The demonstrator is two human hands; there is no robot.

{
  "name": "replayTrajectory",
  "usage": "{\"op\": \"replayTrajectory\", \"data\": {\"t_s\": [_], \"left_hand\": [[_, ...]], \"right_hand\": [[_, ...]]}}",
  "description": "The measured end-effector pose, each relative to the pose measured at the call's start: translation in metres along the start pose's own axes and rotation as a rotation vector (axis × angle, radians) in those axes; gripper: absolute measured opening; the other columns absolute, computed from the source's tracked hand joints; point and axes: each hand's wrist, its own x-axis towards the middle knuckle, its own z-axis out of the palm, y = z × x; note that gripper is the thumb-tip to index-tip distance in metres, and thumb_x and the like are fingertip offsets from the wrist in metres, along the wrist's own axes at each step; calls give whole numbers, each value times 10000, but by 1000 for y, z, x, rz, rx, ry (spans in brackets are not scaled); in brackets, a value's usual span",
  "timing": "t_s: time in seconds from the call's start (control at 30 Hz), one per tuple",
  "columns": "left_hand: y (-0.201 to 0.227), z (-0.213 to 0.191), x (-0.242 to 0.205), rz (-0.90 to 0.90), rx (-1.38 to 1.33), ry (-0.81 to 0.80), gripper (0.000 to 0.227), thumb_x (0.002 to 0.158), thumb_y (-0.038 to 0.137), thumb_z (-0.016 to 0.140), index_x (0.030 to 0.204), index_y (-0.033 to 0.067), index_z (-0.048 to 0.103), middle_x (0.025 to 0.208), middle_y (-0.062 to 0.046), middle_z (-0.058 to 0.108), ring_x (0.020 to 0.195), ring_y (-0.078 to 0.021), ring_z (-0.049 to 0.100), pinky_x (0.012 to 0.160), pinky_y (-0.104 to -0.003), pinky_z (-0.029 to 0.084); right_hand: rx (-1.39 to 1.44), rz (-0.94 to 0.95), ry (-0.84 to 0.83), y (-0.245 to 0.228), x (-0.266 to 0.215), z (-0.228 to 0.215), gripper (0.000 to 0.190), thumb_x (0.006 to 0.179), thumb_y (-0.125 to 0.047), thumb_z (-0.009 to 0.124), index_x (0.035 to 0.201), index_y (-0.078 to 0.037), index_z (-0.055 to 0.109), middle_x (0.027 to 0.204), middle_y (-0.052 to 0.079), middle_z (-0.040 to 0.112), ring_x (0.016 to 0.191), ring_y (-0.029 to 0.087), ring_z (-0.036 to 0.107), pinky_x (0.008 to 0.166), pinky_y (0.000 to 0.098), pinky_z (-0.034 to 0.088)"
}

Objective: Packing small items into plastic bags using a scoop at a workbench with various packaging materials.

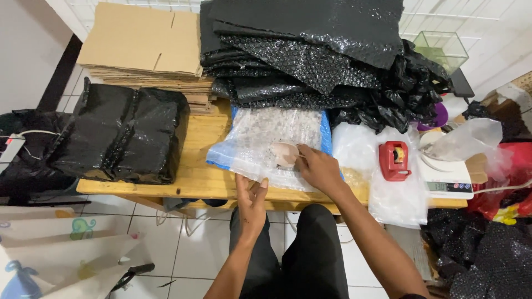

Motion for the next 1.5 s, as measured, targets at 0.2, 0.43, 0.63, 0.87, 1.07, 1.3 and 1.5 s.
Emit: {"op": "replayTrajectory", "data": {"t_s": [0.2,0.43,0.63,0.87,1.07,1.3,1.5], "left_hand": [[-28,-5,9,16,0,80,779,1015,232,609,1639,153,148,1352,-69,373,1117,-150,427,1088,-452,430],[16,4,-4,-92,-1,79,824,1019,274,599,1634,118,73,1259,-104,405,1138,-172,427,1071,-481,387],[19,8,-23,485,126,334,595,1010,219,613,1505,101,305,1003,-25,464,880,-141,475,904,-342,482],[32,21,-23,730,526,67,172,1008,164,595,1155,88,640,1041,-45,651,1002,-219,608,945,-380,464],[45,42,-11,649,572,-76,197,985,114,614,1177,122,661,1082,-36,642,1079,-244,614,1006,-438,414],[53,46,9,667,689,-260,335,958,88,649,1291,79,609,1213,-122,599,1170,-339,584,1033,-503,400],[29,43,21,711,1081,-323,323,976,212,645,1281,107,654,1168,-98,639,1176,-278,584,1055,-481,372]], "right_hand": [[114,45,-111,-15,4,1,379,1009,-360,530,1305,-155,647,1116,178,757,1063,426,718,929,588,546],[205,243,-107,12,-7,-22,403,995,-446,518,1310,-240,661,1131,140,767,1172,414,675,1010,601,495],[205,289,-93,30,-27,-48,563,969,-584,413,1316,-195,625,788,37,709,792,228,680,670,385,431],[410,373,-48,34,-42,-53,574,929,-633,446,1223,-205,691,730,11,622,658,144,539,615,318,355],[543,313,11,33,-42,-49,411,976,-448,564,1189,-138,730,742,72,637,722,221,591,741,389,419],[543,332,71,36,-48,-58,333,1013,-327,596,1211,-99,737,775,129,732,765,318,713,823,471,517],[544,396,99,58,-54,-63,323,1013,-392,599,1237,-194,721,782,77,723,840,286,713,895,465,504]]}}
